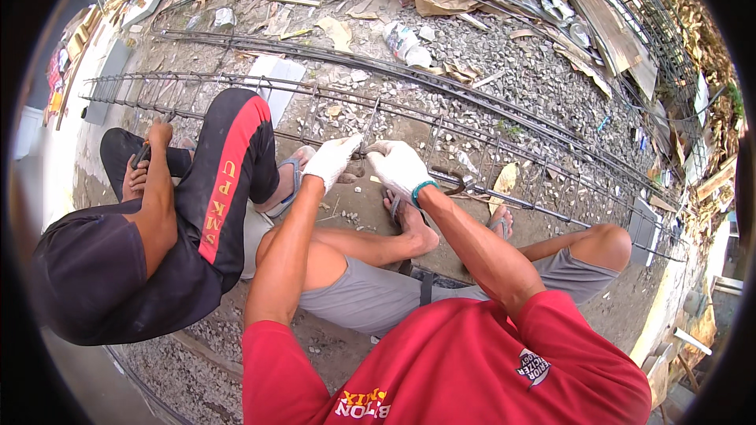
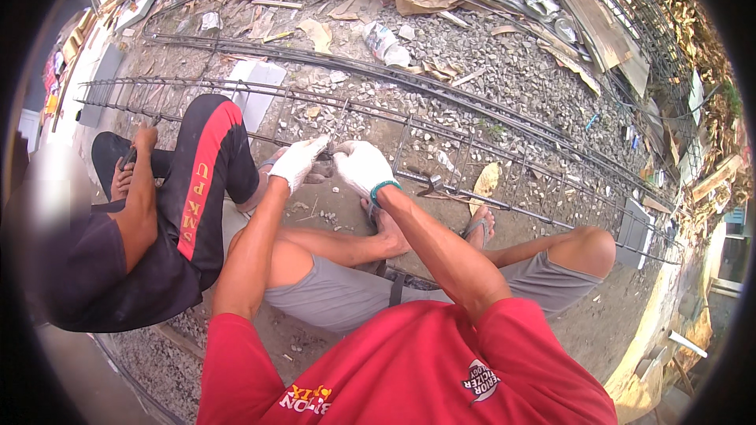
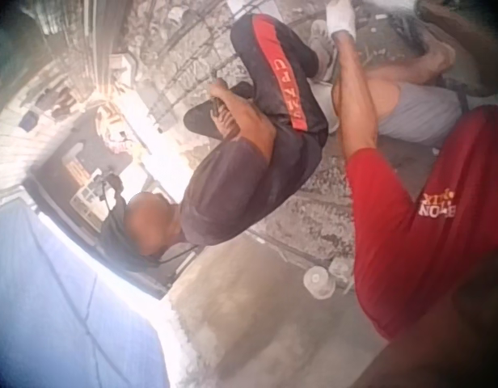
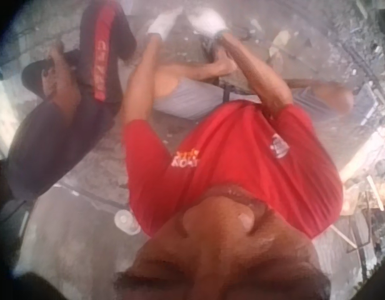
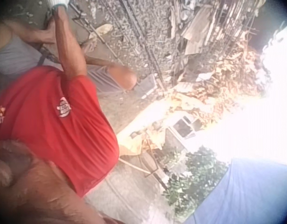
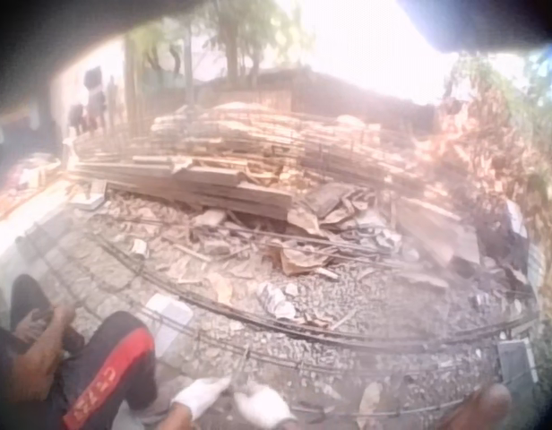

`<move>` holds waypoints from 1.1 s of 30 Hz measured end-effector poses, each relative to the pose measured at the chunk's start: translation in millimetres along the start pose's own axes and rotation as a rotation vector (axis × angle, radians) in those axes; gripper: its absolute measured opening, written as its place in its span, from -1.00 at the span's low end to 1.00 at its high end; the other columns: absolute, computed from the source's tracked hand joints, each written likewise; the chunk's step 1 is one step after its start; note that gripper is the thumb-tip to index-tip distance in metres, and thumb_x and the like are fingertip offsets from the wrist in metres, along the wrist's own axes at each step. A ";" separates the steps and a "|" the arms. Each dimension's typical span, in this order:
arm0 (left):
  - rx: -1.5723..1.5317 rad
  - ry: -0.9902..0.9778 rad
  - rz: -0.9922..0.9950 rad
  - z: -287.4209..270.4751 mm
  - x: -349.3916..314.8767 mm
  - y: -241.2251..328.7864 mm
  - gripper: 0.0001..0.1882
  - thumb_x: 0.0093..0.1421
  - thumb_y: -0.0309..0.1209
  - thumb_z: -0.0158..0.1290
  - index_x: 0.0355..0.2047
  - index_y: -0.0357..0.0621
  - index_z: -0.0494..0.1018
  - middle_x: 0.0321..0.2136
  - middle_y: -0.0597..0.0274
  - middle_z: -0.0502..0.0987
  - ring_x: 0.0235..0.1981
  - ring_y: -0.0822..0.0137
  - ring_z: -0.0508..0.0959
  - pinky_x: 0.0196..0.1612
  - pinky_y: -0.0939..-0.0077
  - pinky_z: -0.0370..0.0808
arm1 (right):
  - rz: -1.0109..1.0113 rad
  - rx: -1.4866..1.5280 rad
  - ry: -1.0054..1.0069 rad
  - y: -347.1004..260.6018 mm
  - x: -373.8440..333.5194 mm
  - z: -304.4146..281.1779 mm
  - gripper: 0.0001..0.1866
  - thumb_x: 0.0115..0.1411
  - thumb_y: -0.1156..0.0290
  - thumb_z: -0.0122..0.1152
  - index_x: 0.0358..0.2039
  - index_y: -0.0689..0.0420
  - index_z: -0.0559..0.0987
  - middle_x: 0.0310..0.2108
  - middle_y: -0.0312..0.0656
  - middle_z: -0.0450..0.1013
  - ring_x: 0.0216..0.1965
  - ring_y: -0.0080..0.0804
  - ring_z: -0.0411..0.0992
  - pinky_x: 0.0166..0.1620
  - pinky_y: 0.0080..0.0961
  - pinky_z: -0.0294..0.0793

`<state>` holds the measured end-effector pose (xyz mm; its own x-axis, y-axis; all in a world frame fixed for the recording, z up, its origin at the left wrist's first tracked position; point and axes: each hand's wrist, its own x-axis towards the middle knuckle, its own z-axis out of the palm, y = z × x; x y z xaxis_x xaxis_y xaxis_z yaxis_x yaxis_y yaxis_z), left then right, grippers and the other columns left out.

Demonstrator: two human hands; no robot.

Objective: The person sits on the ground and uses pliers to twist wire ties around the intersections of a rebar mesh. They then stand up, walk across the construction site, and pick up a long metal rod before returning to the mesh to continue working.

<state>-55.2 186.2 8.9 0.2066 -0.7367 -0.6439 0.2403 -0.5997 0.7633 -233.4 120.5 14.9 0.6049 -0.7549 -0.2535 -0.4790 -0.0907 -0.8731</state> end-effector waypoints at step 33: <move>1.310 0.160 0.420 -26.9 28.1 9.7 -0.44 0.38 0.11 -0.17 -0.14 0.00 0.69 -0.17 -0.01 0.69 -0.04 -0.05 0.63 0.20 -0.16 0.30 | 0.052 -0.151 -0.277 -26.4 31.4 -22.0 -0.59 0.08 0.22 0.10 -0.18 0.14 0.74 -0.24 0.05 0.65 -0.23 0.00 0.59 -0.04 -0.25 0.54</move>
<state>-21.6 168.0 -3.2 0.1677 -0.9433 -0.2865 -0.9051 -0.2625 0.3344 -215.7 84.9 39.2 0.7174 -0.5575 -0.4178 -0.5902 -0.1677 -0.7897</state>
